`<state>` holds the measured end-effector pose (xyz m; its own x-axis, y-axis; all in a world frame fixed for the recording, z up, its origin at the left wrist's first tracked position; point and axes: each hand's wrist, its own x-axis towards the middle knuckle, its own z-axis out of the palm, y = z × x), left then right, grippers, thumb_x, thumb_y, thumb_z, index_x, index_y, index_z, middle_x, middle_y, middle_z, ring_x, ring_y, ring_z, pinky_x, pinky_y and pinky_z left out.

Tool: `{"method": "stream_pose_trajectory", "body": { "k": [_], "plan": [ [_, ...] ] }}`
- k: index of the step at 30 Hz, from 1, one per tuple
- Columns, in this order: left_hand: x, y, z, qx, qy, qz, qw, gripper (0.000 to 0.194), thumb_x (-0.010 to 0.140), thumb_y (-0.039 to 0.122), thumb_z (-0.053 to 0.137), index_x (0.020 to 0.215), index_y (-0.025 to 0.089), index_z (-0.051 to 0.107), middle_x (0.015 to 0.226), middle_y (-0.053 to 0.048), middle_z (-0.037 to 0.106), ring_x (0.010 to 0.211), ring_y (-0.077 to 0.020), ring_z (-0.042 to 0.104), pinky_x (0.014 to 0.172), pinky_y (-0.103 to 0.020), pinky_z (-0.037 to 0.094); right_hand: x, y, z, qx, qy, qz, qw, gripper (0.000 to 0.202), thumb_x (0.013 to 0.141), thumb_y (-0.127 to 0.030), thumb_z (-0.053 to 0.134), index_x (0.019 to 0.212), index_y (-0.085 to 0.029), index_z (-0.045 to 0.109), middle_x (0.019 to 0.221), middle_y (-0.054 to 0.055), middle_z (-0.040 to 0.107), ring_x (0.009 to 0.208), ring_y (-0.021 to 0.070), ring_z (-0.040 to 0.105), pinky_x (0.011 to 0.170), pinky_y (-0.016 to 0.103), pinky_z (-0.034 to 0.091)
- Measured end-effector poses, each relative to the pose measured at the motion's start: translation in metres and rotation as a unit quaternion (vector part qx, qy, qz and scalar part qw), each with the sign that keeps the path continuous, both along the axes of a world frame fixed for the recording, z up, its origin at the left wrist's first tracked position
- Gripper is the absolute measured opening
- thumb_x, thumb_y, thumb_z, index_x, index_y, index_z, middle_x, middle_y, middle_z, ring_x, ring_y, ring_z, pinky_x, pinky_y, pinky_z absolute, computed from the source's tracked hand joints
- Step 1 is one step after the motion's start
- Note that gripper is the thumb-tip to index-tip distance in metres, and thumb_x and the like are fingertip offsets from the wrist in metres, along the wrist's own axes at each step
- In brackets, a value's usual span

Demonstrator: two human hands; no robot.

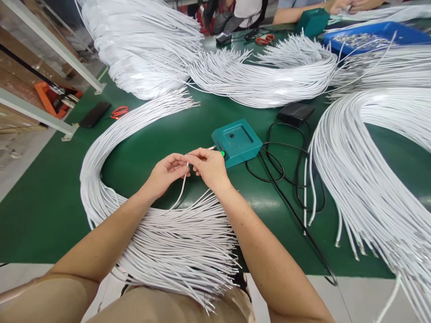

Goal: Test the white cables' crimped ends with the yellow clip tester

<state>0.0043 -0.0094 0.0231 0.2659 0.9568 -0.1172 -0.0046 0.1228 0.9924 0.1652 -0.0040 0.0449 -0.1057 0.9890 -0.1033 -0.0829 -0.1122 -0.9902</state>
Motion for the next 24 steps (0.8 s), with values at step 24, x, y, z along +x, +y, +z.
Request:
{"method": "stream_pose_trajectory", "body": {
  "k": [24],
  "plan": [
    [0.005,-0.0061,0.0035,0.03,0.037,-0.006,0.999,0.018,0.075,0.03,0.067,0.084,0.015,0.063,0.077,-0.003,0.069,0.067,-0.0119,0.064,0.072,-0.027,0.052,-0.0014,-0.0004,-0.0038,-0.119,0.204,0.094,0.967,0.034,0.068,-0.045,0.074,0.06,-0.015,0.059,0.054,-0.005,0.045,0.049,0.0064,0.037,0.052,0.024,0.034]
  ]
}}
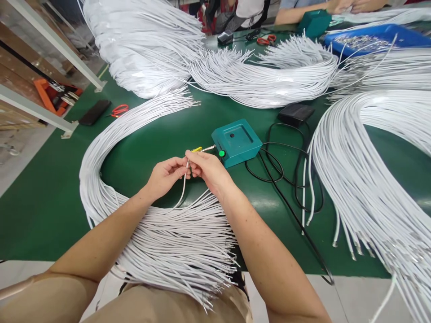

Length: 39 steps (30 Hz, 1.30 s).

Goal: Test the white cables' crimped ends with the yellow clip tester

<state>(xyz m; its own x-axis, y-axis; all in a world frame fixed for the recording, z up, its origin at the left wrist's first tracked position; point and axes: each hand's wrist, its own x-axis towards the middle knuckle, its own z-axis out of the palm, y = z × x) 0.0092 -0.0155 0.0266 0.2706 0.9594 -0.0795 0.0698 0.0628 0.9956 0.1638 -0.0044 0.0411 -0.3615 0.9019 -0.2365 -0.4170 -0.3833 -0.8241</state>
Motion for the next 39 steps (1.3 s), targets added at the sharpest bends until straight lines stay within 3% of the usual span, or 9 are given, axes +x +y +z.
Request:
{"method": "stream_pose_trajectory", "body": {
  "k": [6,9,12,16,21,23,28,33,39],
  "plan": [
    [-0.002,0.001,0.002,-0.003,0.001,0.023,1.0,0.023,0.074,0.035,0.069,0.082,0.015,0.062,0.076,-0.003,0.069,0.067,-0.0122,0.065,0.07,-0.026,0.052,0.003,0.0,-0.002,0.005,-0.001,-0.009,1.0,0.025,0.069,-0.039,0.073,0.071,-0.015,0.067,0.064,-0.002,0.057,0.053,0.0064,0.044,0.055,0.024,0.038],
    [-0.003,0.001,0.003,-0.008,0.001,0.031,0.999,0.026,0.074,0.037,0.069,0.083,0.014,0.062,0.077,-0.004,0.068,0.067,-0.0121,0.065,0.069,-0.026,0.052,0.001,-0.001,-0.001,0.055,-0.092,-0.055,0.993,0.026,0.072,-0.041,0.07,0.067,-0.016,0.067,0.072,0.001,0.063,0.054,0.0071,0.044,0.058,0.026,0.04],
    [-0.003,0.001,0.003,-0.012,-0.005,0.042,0.999,0.027,0.074,0.036,0.07,0.086,0.014,0.061,0.076,-0.002,0.066,0.065,-0.0114,0.064,0.064,-0.024,0.051,-0.002,-0.002,-0.003,0.133,-0.216,-0.11,0.961,0.019,0.074,-0.036,0.067,0.073,-0.017,0.069,0.073,0.001,0.065,0.058,0.01,0.049,0.061,0.027,0.043],
    [-0.002,0.001,0.003,-0.015,-0.064,0.023,0.998,0.046,0.074,0.031,0.071,0.116,0.022,0.054,0.085,0.001,0.06,0.062,-0.0089,0.062,0.055,-0.021,0.047,-0.005,-0.006,-0.007,0.265,-0.367,-0.143,0.88,0.014,0.083,-0.028,0.055,0.077,-0.019,0.065,0.078,0.002,0.066,0.07,0.0142,0.057,0.068,0.027,0.044],
    [-0.006,0.003,0.004,-0.113,-0.158,-0.02,0.981,0.037,0.075,0.027,0.069,0.111,0.023,0.062,0.085,0.0,0.058,0.061,-0.0058,0.057,0.052,-0.018,0.042,-0.007,-0.01,-0.009,0.467,-0.591,-0.106,0.649,0.031,0.094,-0.022,0.034,0.076,-0.017,0.06,0.081,0.008,0.06,0.074,0.0179,0.051,0.071,0.031,0.038],
    [-0.009,0.006,0.004,-0.142,-0.17,-0.017,0.975,0.036,0.074,0.026,0.07,0.108,0.021,0.063,0.081,0.0,0.059,0.06,-0.0058,0.056,0.052,-0.018,0.043,-0.004,-0.008,-0.007,0.508,-0.628,-0.067,0.586,0.034,0.094,-0.019,0.031,0.078,-0.017,0.06,0.08,0.009,0.059,0.076,0.0194,0.05,0.072,0.032,0.036],
    [-0.014,0.015,-0.004,-0.098,-0.087,0.048,0.99,0.041,0.07,0.025,0.073,0.109,0.018,0.06,0.079,0.001,0.059,0.067,-0.01,0.065,0.058,-0.019,0.045,0.013,0.019,0.002,0.52,-0.667,-0.033,0.532,0.024,0.091,-0.019,0.041,0.104,-0.016,0.061,0.1,0.011,0.065,0.092,0.0238,0.052,0.079,0.035,0.034],
    [-0.015,0.022,-0.012,-0.052,0.007,0.083,0.995,0.039,0.071,0.023,0.071,0.107,0.014,0.058,0.076,0.001,0.062,0.069,-0.0126,0.068,0.06,-0.019,0.047,0.023,0.049,0.007,0.512,-0.706,0.092,0.48,0.017,0.085,-0.014,0.048,0.084,-0.015,0.065,0.082,0.009,0.069,0.085,0.0215,0.057,0.099,0.038,0.027],
    [-0.015,0.026,-0.018,-0.042,0.038,0.098,0.994,0.037,0.069,0.021,0.07,0.103,0.015,0.057,0.074,0.001,0.064,0.069,-0.0149,0.07,0.064,-0.022,0.05,0.022,0.056,0.006,0.514,-0.694,0.111,0.492,0.014,0.076,-0.008,0.054,0.077,-0.017,0.065,0.076,0.007,0.064,0.086,0.021,0.055,0.092,0.033,0.032]
  ]
}}
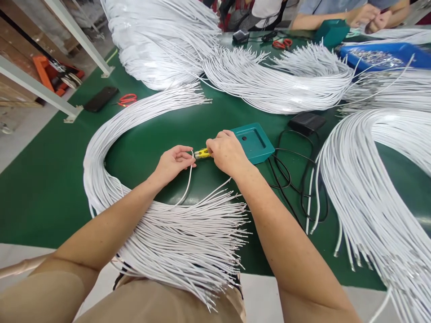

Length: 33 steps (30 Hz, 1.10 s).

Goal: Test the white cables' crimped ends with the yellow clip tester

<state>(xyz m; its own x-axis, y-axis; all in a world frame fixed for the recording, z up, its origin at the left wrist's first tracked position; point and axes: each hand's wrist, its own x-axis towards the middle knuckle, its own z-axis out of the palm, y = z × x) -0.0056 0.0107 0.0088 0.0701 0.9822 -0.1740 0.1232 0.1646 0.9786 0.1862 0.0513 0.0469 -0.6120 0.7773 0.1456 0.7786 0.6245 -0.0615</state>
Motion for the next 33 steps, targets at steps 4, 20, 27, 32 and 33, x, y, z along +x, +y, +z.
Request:
{"method": "stream_pose_trajectory", "body": {
  "k": [4,20,27,32,33],
  "plan": [
    [0.0,0.003,-0.009,0.002,0.036,0.009,0.999,0.035,0.068,0.02,0.07,0.101,0.016,0.057,0.075,0.0,0.067,0.068,-0.0157,0.07,0.066,-0.024,0.051,0.0,0.0,-0.005,0.016,0.023,-0.025,0.999,0.015,0.077,-0.01,0.054,0.078,-0.017,0.066,0.072,0.008,0.058,0.086,0.0228,0.052,0.083,0.033,0.037],
    [-0.002,0.004,-0.007,-0.02,0.02,-0.005,1.0,0.039,0.062,0.019,0.072,0.099,0.015,0.06,0.073,-0.001,0.067,0.069,-0.0174,0.07,0.07,-0.028,0.052,0.02,-0.004,-0.018,0.129,0.068,-0.203,0.968,0.041,0.092,-0.033,0.045,0.127,-0.013,0.051,0.136,0.018,0.05,0.131,0.0339,0.037,0.108,0.062,0.018],
    [-0.01,-0.006,0.007,0.011,-0.025,-0.002,1.0,0.051,0.065,0.029,0.074,0.111,0.015,0.06,0.077,0.0,0.064,0.072,-0.0154,0.068,0.066,-0.024,0.048,0.016,-0.027,-0.006,0.12,0.176,-0.18,0.96,0.037,0.092,-0.035,0.047,0.122,-0.017,0.056,0.132,0.014,0.056,0.125,0.0279,0.048,0.11,0.053,0.026],
    [-0.016,-0.009,0.008,0.018,-0.026,-0.047,0.998,0.036,0.065,0.037,0.075,0.092,0.015,0.067,0.078,-0.002,0.065,0.073,-0.013,0.063,0.07,-0.024,0.05,0.038,-0.082,0.002,0.115,0.272,-0.189,0.936,0.026,0.09,-0.029,0.048,0.109,-0.019,0.064,0.111,0.009,0.068,0.104,0.0229,0.06,0.097,0.041,0.043],
    [-0.016,-0.01,0.011,0.019,-0.016,-0.06,0.998,0.036,0.065,0.038,0.075,0.091,0.015,0.067,0.08,-0.003,0.066,0.075,-0.014,0.063,0.071,-0.026,0.051,0.047,-0.094,0.001,0.109,0.289,-0.209,0.928,0.025,0.089,-0.029,0.049,0.105,-0.019,0.066,0.104,0.008,0.07,0.096,0.0221,0.062,0.09,0.038,0.047]
  ]
}}
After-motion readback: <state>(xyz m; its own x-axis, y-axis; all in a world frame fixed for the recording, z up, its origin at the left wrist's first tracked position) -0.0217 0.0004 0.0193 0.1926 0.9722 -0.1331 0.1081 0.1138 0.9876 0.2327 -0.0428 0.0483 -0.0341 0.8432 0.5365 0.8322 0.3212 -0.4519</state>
